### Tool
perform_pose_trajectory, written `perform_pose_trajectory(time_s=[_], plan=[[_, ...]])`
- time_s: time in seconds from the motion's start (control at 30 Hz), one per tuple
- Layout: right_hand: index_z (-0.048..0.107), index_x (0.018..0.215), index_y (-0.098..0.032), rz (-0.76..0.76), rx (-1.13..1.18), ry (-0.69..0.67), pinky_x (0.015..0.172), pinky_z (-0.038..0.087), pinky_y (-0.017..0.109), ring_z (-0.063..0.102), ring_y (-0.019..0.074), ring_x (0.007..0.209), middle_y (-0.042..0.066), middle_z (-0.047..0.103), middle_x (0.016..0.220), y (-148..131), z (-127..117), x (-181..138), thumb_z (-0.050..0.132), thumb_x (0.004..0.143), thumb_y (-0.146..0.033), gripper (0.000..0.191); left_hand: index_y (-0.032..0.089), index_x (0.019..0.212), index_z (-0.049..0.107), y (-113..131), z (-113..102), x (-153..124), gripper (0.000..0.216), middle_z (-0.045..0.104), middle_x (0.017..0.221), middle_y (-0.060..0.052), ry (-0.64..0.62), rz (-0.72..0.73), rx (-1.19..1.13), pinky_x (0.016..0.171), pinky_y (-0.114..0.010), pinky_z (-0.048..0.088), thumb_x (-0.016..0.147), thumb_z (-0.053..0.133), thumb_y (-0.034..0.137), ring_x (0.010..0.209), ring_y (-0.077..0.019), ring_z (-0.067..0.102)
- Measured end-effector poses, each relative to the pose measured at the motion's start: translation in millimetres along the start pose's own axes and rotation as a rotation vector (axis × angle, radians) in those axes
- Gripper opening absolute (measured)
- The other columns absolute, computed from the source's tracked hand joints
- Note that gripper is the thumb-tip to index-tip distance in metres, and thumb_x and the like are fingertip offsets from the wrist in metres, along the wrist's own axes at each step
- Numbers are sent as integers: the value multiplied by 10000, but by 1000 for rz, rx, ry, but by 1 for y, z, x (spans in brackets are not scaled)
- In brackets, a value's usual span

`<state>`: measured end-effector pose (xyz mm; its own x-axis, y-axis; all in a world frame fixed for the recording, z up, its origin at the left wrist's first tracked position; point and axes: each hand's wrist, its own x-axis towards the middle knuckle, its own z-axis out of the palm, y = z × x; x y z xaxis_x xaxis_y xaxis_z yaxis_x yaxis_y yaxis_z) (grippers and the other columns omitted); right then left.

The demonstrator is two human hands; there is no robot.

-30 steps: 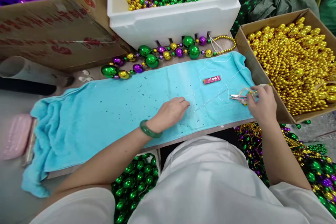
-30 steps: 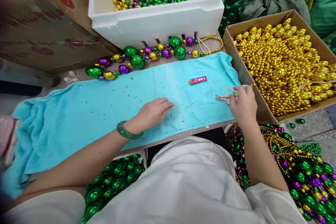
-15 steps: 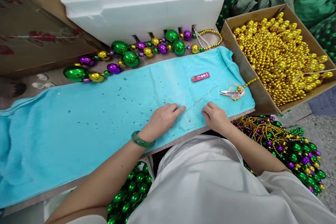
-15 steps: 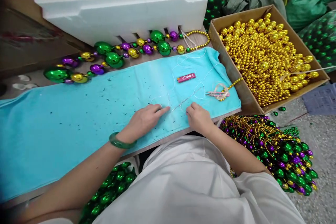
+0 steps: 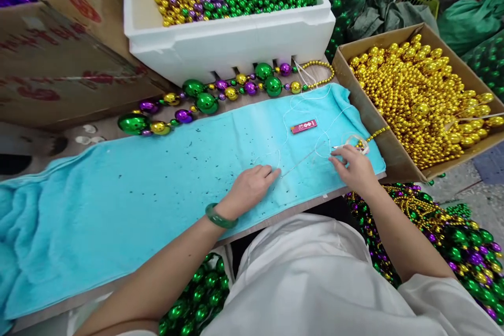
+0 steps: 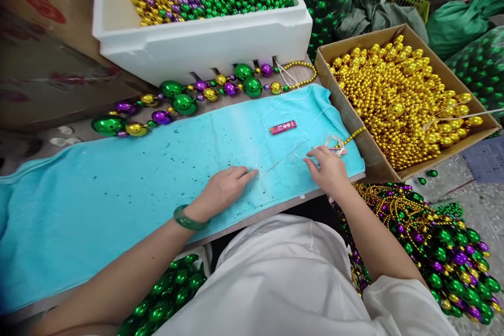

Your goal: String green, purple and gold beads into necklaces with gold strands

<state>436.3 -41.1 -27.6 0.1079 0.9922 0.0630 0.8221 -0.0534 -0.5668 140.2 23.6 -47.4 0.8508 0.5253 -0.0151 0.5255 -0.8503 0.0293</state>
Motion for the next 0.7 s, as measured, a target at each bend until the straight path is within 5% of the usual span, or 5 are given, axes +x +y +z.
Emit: perform_pose_trajectory(time_s=[0.13,0.4,0.53,0.7], plan=[[653,933,-168,44,-159,107,717,420,315,572,210,797,99,642,952,1,2,49,478,873,-268,211,173,1038,594,0,2,0,241,592,875,-63,17,18,65,655,-287,436,913,399,110,765,-171,528],[648,968,-161,65,-199,80,723,418,326,572,236,876,111,625,1009,-8,20,106,461,874,-257,230,157,927,616,4,-1,2,211,609,860,-66,71,-71,-52,667,-280,443,897,411,113,789,-170,546],[648,908,-160,-30,-75,161,747,431,323,570,215,856,104,628,964,-7,20,111,465,856,-213,198,156,958,637,-6,-16,2,209,628,939,-68,243,-347,-490,725,-268,465,908,443,215,824,-144,571],[644,813,-179,-187,330,48,714,445,306,556,161,736,56,646,846,-29,37,94,549,804,-224,105,150,841,661,-19,-34,8,204,596,689,-11,369,-836,-1180,560,-233,417,779,627,342,605,-109,529]])
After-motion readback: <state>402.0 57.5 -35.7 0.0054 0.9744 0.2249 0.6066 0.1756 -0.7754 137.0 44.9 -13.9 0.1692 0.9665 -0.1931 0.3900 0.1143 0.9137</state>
